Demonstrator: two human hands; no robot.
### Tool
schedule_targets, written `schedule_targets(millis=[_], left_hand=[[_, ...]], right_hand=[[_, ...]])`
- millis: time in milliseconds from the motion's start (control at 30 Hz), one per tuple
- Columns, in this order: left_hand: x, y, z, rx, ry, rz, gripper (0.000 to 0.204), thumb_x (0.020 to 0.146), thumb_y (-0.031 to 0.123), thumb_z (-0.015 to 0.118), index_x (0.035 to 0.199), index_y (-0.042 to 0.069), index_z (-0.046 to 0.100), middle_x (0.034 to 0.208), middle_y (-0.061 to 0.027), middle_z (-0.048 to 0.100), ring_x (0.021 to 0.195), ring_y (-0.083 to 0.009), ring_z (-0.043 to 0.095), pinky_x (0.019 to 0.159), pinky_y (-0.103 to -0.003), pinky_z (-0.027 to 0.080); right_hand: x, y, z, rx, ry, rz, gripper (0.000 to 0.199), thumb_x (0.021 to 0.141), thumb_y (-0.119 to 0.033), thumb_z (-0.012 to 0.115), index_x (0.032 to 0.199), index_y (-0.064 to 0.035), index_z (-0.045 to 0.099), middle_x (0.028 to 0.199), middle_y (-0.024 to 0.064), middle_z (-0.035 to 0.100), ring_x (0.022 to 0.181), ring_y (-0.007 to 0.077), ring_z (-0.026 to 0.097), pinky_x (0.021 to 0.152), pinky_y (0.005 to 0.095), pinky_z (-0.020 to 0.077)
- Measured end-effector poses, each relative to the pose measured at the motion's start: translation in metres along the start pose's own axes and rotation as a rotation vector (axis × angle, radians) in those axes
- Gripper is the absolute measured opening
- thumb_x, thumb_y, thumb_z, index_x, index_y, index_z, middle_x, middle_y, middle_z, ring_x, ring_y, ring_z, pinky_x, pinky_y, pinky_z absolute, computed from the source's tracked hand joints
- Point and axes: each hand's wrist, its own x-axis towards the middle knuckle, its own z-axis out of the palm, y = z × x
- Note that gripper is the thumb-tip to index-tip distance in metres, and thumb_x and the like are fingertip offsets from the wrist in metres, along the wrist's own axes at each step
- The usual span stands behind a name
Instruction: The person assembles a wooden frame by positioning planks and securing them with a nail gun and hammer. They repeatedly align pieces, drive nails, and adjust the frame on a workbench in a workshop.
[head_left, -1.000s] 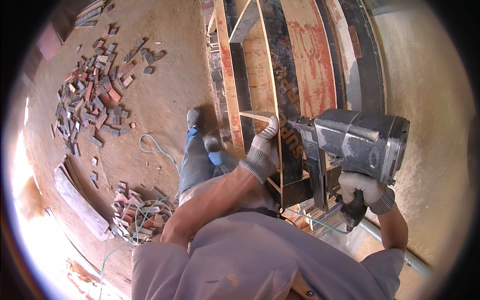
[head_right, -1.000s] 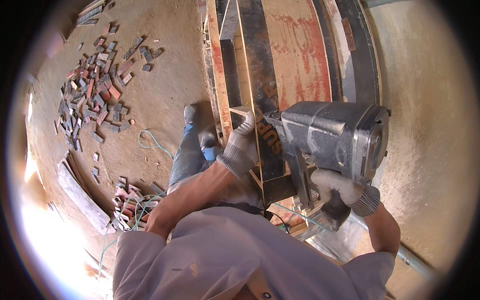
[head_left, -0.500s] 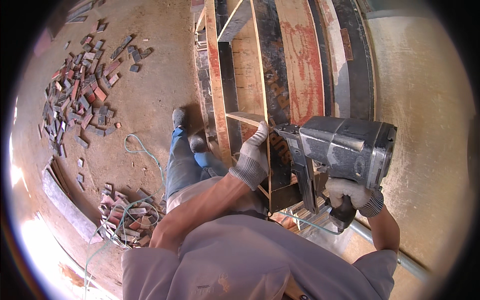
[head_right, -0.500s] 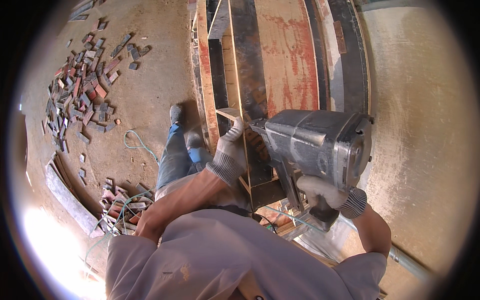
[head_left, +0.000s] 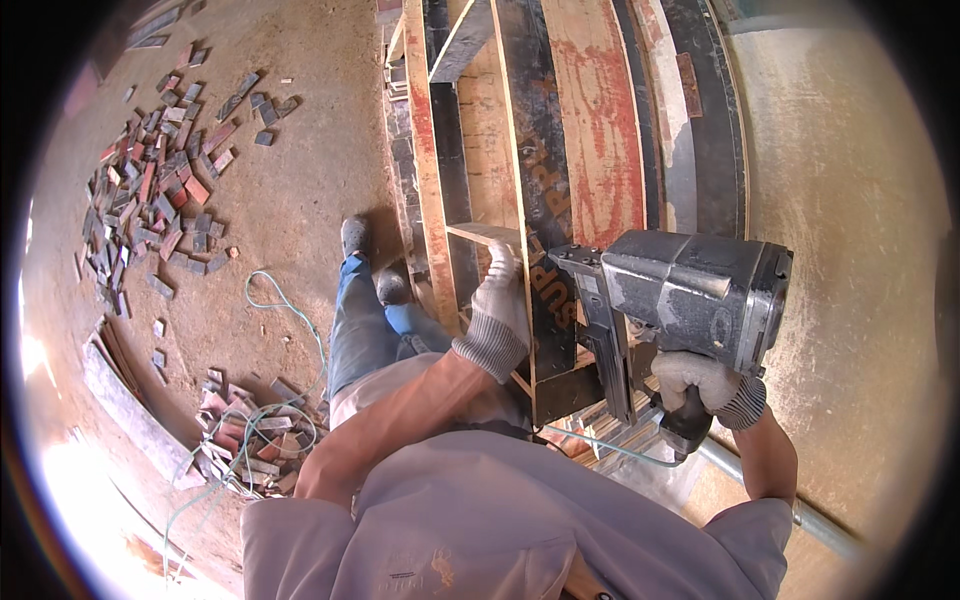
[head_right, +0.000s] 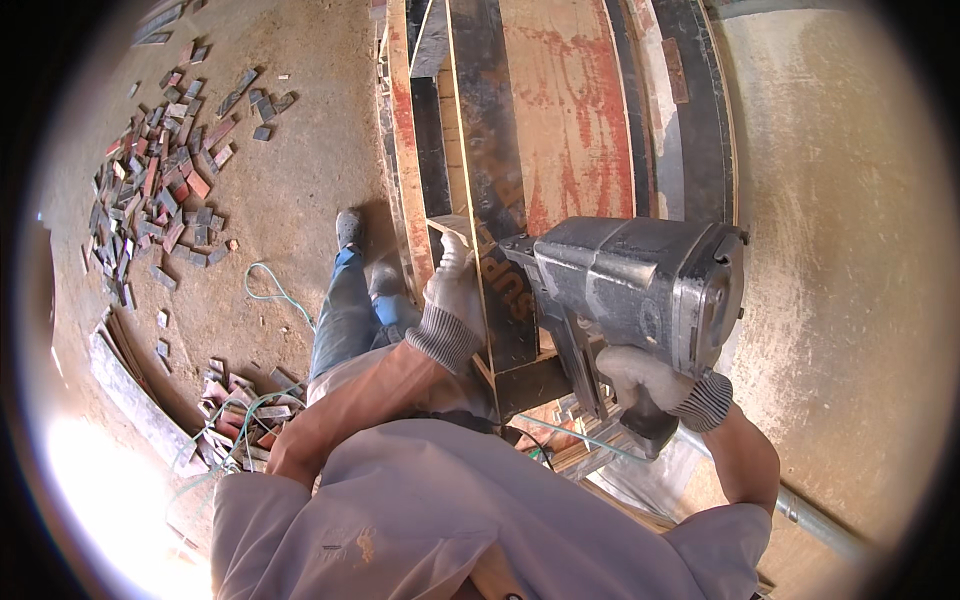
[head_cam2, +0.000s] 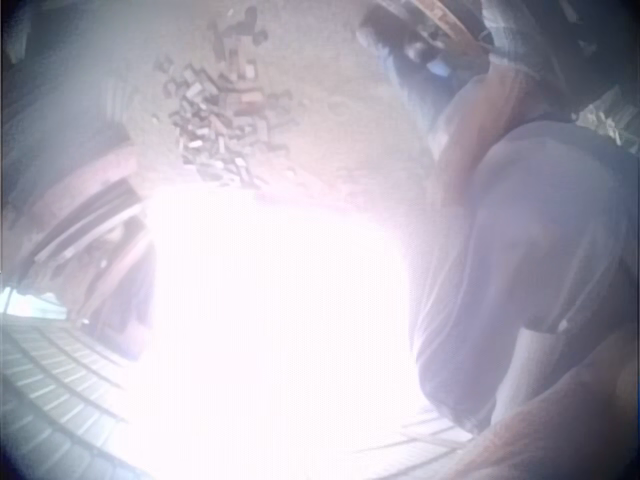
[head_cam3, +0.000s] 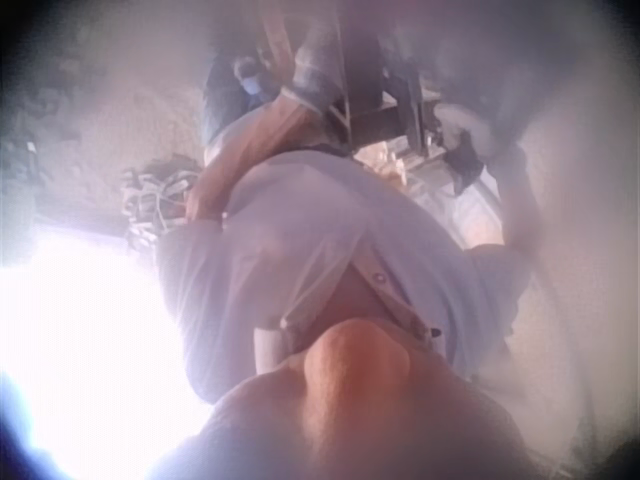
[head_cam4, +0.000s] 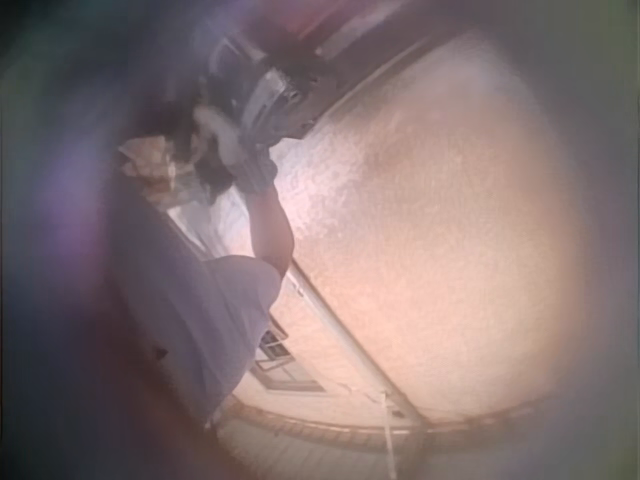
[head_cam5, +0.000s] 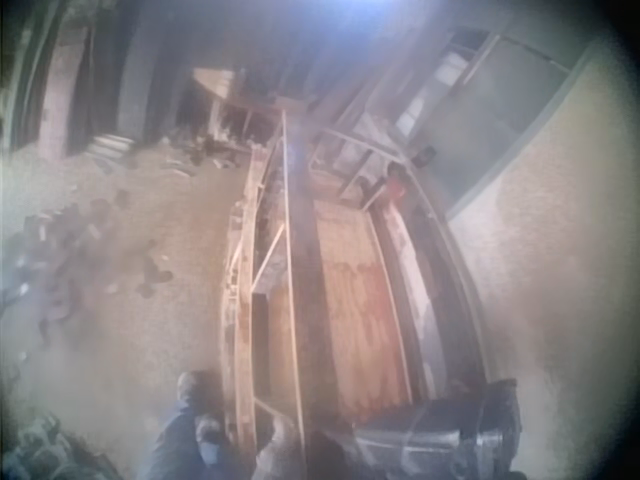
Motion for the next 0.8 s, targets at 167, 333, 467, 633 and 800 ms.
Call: schedule_targets(millis=[167,333,467,633,800], left_hand=[[0.005,-0.001,-0.005,0.090,0.073,0.049,0.085,0.095,0.082,0.040,0.119,0.006,0.070,0.102,-0.0074,0.072,0.088,-0.0178,0.066,0.081,-0.035,0.056],[0.011,-0.003,-0.007,0.087,0.094,-0.012,0.082,0.099,0.078,0.036,0.119,0.006,0.070,0.106,-0.0078,0.073,0.091,-0.0183,0.067,0.086,-0.035,0.056],[0.002,0.014,-0.010,0.155,0.100,-0.095,0.071,0.104,0.066,0.038,0.118,0.003,0.069,0.105,-0.0119,0.073,0.087,-0.0207,0.067,0.083,-0.036,0.057],[0.006,0.101,-0.008,0.734,0.126,0.025,0.052,0.107,0.048,0.050,0.117,-0.001,0.067,0.098,-0.0146,0.072,0.078,-0.0212,0.066,0.073,-0.035,0.056],[0.108,0.193,0.082,0.242,-0.099,0.128,0.075,0.104,0.060,0.047,0.145,-0.002,0.049,0.140,-0.0268,0.054,0.137,-0.0308,0.046,0.114,-0.046,0.041]], right_hand=[[-0.004,0.000,-0.003,0.050,0.096,0.040,0.027,0.092,-0.006,0.052,0.066,-0.0019,0.056,0.060,0.0060,0.054,0.050,0.0141,0.053,0.050,0.0272,0.0417],[-0.003,0.006,-0.013,-0.061,-0.011,-0.028,0.032,0.093,-0.008,0.052,0.061,-0.0036,0.053,0.059,0.0063,0.054,0.053,0.0141,0.053,0.051,0.0279,0.0423],[-0.016,0.004,-0.019,0.005,0.083,-0.103,0.034,0.092,-0.008,0.053,0.059,-0.0067,0.046,0.058,0.0067,0.053,0.050,0.0151,0.051,0.050,0.0281,0.0404],[-0.019,-0.030,-0.031,0.182,0.222,-0.163,0.031,0.086,-0.006,0.057,0.060,-0.0091,0.041,0.053,0.0068,0.049,0.043,0.0171,0.048,0.045,0.0295,0.0394],[0.022,-0.105,-0.050,0.152,0.099,-0.389,0.033,0.086,-0.005,0.055,0.058,-0.0099,0.038,0.052,0.0089,0.048,0.041,0.0181,0.047,0.045,0.0304,0.0412]])
